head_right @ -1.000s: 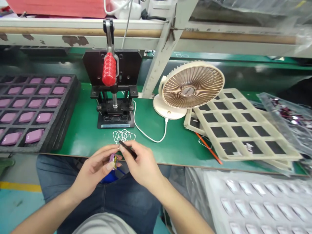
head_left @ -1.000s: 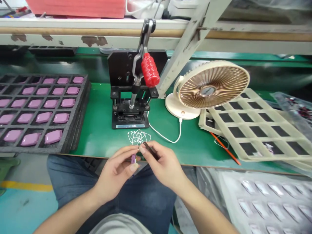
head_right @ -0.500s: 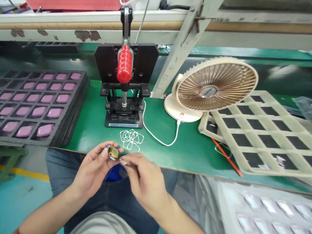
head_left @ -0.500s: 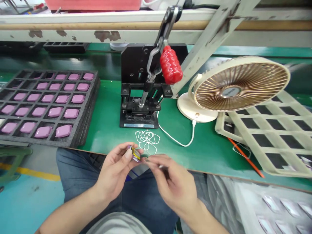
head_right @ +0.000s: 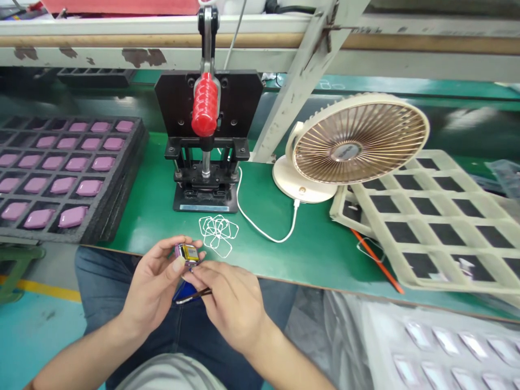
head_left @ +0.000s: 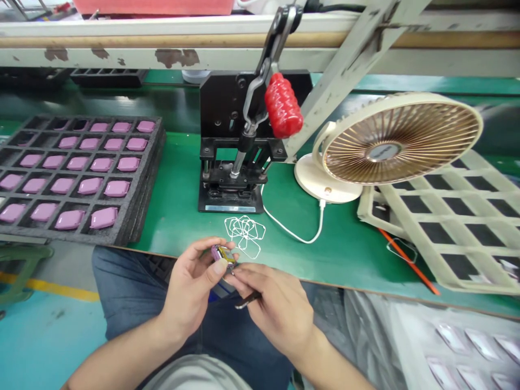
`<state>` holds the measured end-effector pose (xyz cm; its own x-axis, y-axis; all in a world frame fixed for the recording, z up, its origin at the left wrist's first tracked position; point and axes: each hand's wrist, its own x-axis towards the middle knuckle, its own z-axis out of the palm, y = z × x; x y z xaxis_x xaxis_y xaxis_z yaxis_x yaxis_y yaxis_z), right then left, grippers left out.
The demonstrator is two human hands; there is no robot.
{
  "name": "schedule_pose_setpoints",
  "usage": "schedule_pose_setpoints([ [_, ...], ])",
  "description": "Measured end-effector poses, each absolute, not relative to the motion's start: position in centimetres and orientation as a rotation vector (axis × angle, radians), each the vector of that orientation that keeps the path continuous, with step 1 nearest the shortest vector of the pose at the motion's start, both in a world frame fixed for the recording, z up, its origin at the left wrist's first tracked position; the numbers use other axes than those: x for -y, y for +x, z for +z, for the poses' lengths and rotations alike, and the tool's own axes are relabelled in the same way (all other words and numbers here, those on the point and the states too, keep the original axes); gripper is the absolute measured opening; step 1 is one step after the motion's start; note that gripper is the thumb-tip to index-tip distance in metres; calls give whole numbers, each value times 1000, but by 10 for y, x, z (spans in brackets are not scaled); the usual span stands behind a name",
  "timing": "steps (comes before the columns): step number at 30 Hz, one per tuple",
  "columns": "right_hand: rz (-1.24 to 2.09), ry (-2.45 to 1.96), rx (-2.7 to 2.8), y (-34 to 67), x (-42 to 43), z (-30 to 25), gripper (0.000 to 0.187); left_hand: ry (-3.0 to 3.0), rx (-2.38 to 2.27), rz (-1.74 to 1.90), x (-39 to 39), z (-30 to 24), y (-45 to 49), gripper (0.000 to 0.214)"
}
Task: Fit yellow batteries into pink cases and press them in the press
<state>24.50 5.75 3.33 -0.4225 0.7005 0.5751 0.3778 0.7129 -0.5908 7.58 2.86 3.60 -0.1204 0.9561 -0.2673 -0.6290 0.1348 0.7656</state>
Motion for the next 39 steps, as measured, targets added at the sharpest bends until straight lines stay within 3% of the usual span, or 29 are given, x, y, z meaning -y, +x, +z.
schedule_pose_setpoints([
  [9, 429, -751, 2112, 252, -57, 12, 35, 466, -873, 1453, -30, 33, 74, 31],
  [16, 500, -845, 2038, 248, -63, 19, 14, 571, -841, 1436, -30, 30, 71, 30],
  [21, 683, -983, 2139, 256, -67, 33, 53, 797, -797, 1409, -30, 20, 61, 34],
  [25, 869, -1019, 2182, 264, -69, 39, 65, 869, -682, 1309, -27, 11, 56, 37],
  [32, 997, -890, 1929, 255, -65, 31, 39, 1083, -775, 1321, -27, 15, 49, 34],
  [39, 893, -1049, 1835, 254, -38, 29, 44, 1140, -923, 1179, -17, 15, 48, 33],
])
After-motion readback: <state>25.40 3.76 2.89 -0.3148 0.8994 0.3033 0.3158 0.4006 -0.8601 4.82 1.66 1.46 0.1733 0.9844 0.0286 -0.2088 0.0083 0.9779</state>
